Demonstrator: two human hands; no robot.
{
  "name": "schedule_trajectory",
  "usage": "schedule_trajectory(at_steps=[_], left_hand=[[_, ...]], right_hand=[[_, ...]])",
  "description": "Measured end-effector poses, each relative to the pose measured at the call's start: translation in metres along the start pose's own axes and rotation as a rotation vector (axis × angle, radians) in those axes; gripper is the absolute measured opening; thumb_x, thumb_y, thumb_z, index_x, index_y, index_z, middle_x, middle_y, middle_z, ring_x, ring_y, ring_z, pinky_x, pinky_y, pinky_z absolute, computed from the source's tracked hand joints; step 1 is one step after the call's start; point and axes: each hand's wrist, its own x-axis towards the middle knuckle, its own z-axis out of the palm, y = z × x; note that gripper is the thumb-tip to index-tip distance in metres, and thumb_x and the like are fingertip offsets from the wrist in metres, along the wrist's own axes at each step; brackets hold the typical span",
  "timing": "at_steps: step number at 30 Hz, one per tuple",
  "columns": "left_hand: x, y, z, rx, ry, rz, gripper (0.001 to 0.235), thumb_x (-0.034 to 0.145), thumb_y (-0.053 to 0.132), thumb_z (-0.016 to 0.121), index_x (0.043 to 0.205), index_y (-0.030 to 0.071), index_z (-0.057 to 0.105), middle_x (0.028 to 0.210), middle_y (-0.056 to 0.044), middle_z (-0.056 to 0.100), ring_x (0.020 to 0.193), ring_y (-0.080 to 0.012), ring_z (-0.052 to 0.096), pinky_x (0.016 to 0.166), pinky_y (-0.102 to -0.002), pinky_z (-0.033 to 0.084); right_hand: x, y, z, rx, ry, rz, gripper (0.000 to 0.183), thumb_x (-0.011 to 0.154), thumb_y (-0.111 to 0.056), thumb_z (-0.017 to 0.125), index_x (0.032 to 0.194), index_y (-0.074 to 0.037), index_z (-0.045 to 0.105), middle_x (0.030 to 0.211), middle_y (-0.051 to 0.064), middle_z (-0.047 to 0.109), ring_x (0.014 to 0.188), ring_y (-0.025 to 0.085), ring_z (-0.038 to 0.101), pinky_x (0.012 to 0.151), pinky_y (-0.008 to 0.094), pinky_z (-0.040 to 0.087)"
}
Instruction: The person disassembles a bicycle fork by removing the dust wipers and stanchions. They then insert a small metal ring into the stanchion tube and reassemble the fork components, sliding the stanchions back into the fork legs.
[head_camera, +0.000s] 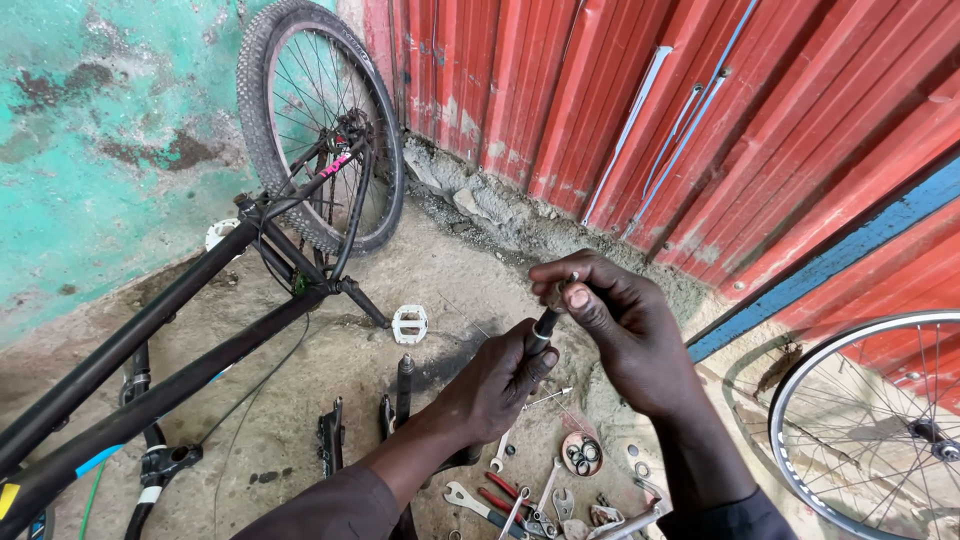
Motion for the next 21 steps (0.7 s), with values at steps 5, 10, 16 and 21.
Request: schedule_trajectory(at_steps=[5, 10, 16, 21], left_hand=[[-0.001, -0.009, -0.001, 0.029, -0.008, -0.011, 0.026, 0.109, 0.026, 0.05, 0.103, 0.004, 0.063, 0.071, -0.017, 0.066, 0.063, -0.025, 0.059, 0.066, -0.039, 0.054], [0.006, 0.02, 0.002, 0.097, 0.0, 0.003, 0.023, 0.106, 0.021, 0.054, 0.103, 0.001, 0.065, 0.076, -0.019, 0.068, 0.067, -0.0303, 0.066, 0.07, -0.04, 0.056], [0.004, 0.024, -0.002, 0.087, -0.012, 0.009, 0.026, 0.107, 0.021, 0.052, 0.102, -0.001, 0.065, 0.076, -0.019, 0.066, 0.068, -0.0326, 0.066, 0.071, -0.043, 0.056], [-0.002, 0.023, -0.016, 0.104, -0.023, -0.005, 0.028, 0.107, 0.021, 0.051, 0.1, -0.003, 0.065, 0.077, -0.019, 0.065, 0.07, -0.0344, 0.065, 0.072, -0.045, 0.056]], right_hand=[[-0.005, 0.022, 0.022, 0.131, 0.017, -0.082, 0.044, 0.111, -0.034, 0.039, 0.097, 0.001, 0.064, 0.086, 0.019, 0.074, 0.09, 0.027, 0.07, 0.091, 0.041, 0.048], [-0.009, 0.035, 0.041, 0.149, 0.053, -0.141, 0.048, 0.112, -0.041, 0.032, 0.095, -0.003, 0.055, 0.091, 0.022, 0.077, 0.099, 0.035, 0.073, 0.101, 0.047, 0.043], [-0.012, 0.042, 0.041, 0.213, -0.008, -0.122, 0.047, 0.112, -0.041, 0.032, 0.101, -0.002, 0.056, 0.104, 0.027, 0.078, 0.117, 0.043, 0.07, 0.114, 0.06, 0.034], [-0.008, 0.037, 0.039, 0.326, -0.008, -0.009, 0.054, 0.111, -0.041, 0.036, 0.115, 0.006, 0.062, 0.109, 0.027, 0.077, 0.117, 0.041, 0.069, 0.112, 0.061, 0.039]])
